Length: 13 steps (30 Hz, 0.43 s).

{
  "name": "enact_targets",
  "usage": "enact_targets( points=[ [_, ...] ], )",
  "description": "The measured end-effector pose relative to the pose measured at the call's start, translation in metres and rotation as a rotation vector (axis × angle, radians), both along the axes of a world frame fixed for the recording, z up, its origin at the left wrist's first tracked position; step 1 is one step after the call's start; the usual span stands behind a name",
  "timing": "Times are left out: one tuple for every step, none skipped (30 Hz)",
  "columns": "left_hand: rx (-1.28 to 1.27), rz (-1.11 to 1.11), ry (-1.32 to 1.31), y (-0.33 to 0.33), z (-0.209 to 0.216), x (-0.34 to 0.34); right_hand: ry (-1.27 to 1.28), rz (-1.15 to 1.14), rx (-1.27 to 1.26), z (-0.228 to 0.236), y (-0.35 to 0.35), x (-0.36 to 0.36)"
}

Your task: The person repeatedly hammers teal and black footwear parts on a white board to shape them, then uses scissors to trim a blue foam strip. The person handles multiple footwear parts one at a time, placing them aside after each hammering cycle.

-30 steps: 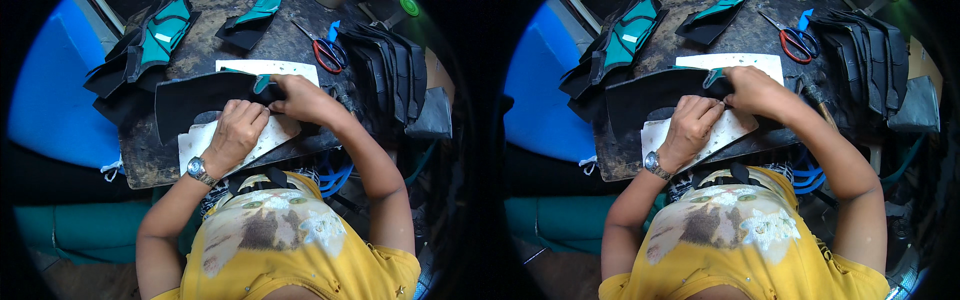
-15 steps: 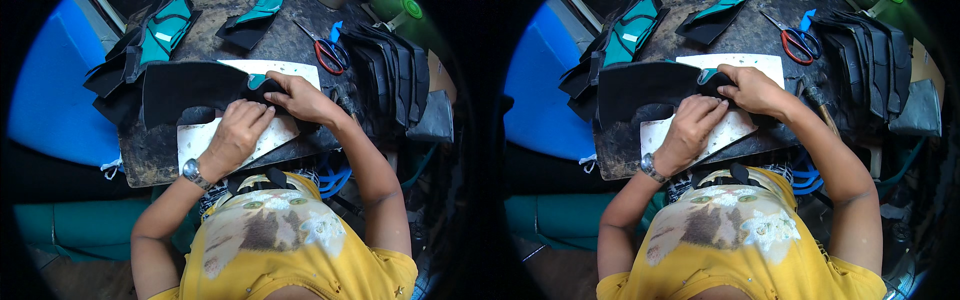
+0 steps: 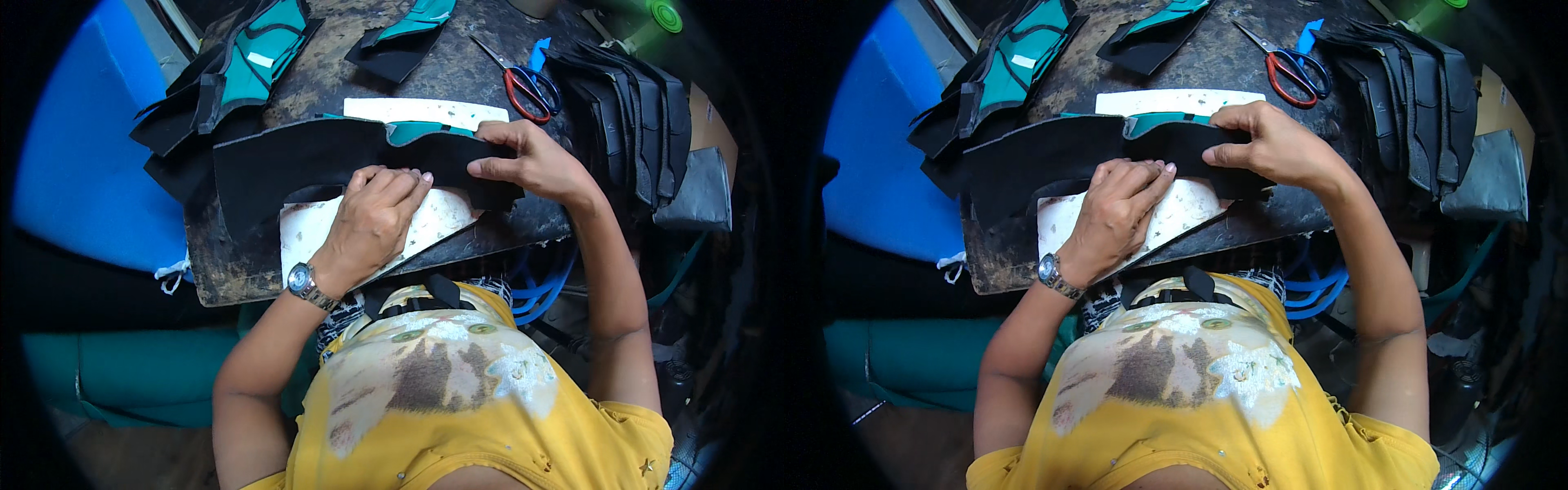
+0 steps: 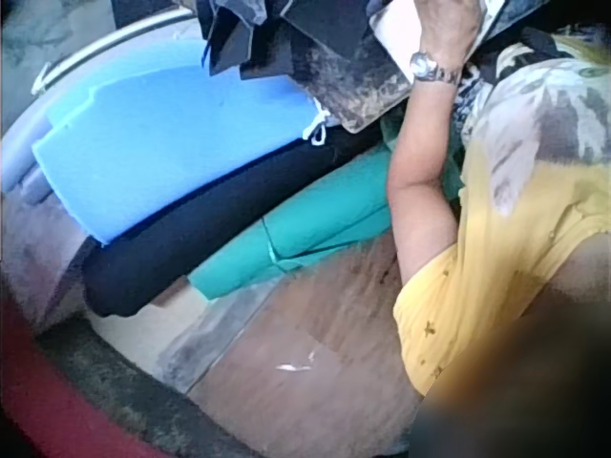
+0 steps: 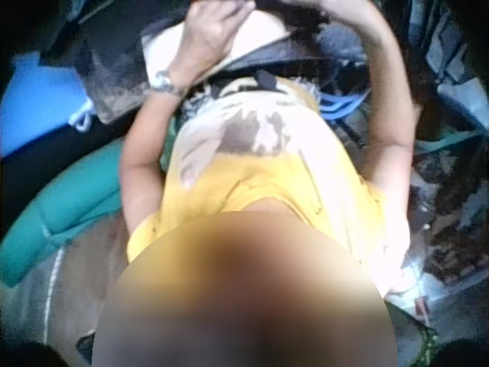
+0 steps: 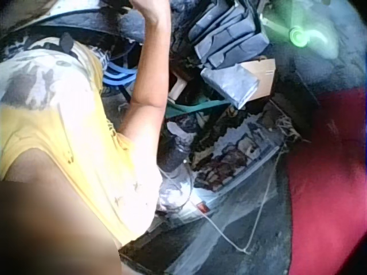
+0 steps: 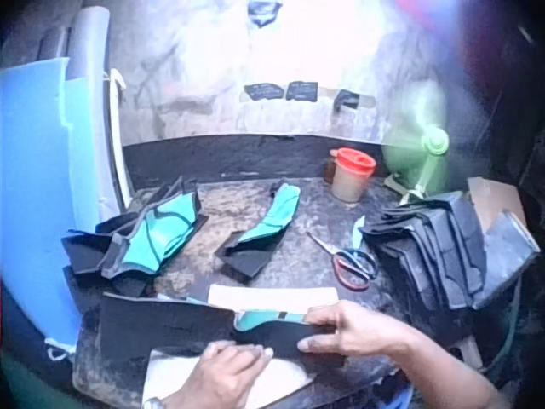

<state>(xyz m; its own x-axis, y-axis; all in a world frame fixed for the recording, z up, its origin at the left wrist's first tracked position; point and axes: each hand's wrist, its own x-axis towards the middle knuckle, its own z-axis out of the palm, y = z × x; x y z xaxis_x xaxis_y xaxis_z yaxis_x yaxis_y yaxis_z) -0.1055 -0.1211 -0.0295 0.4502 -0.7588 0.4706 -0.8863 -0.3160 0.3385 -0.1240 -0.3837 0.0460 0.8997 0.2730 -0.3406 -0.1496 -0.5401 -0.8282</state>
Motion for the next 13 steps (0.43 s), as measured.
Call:
enact_targets(
  points=[
    [0.003,0.004,0.005,0.001,-0.001,-0.001,-0.027,-0.059,0.062,-0.005,0.004,-0.001],
    [0.001,0.014,-0.009,0.002,-0.001,-0.002,-0.059,-0.119,0.153,-0.012,0.009,-0.003],
    [-0.004,0.019,-0.02,0.001,-0.001,-0.003,-0.095,-0.188,0.213,-0.018,0.014,-0.007],
    [-0.013,0.024,-0.037,0.0,-0.001,-0.002,-0.106,-0.198,0.194,-0.021,0.018,-0.011],
    [0.001,0.027,-0.032,0.0,0.001,-0.002,-0.122,-0.21,0.147,-0.026,0.024,-0.017],
    [0.015,0.031,-0.024,-0.001,0.002,-0.003,-0.192,-0.184,0.147,-0.03,0.029,-0.022],
    [0.029,0.031,-0.014,-0.001,0.003,-0.004,-0.317,-0.167,-0.013,-0.038,0.038,-0.027],
    [0.031,0.026,-0.012,-0.001,0.004,-0.004,-0.383,-0.17,-0.129,-0.043,0.043,-0.027],
    [0.031,0.023,-0.013,-0.001,0.005,-0.004,-0.455,-0.156,-0.098,-0.045,0.044,-0.024],
    [0.031,0.02,-0.01,-0.001,0.006,-0.003,-0.432,-0.183,-0.106,-0.046,0.044,-0.022],
    [0.041,0.03,-0.022,-0.001,0.006,-0.002,-0.391,-0.181,-0.042,-0.045,0.045,-0.02],
    [0.052,0.042,-0.029,-0.001,0.006,-0.002,-0.272,-0.21,-0.008,-0.042,0.045,-0.018],
    [0.064,0.055,-0.032,0.001,0.005,-0.003,-0.16,-0.233,0.038,-0.039,0.046,-0.017]
  ],
)
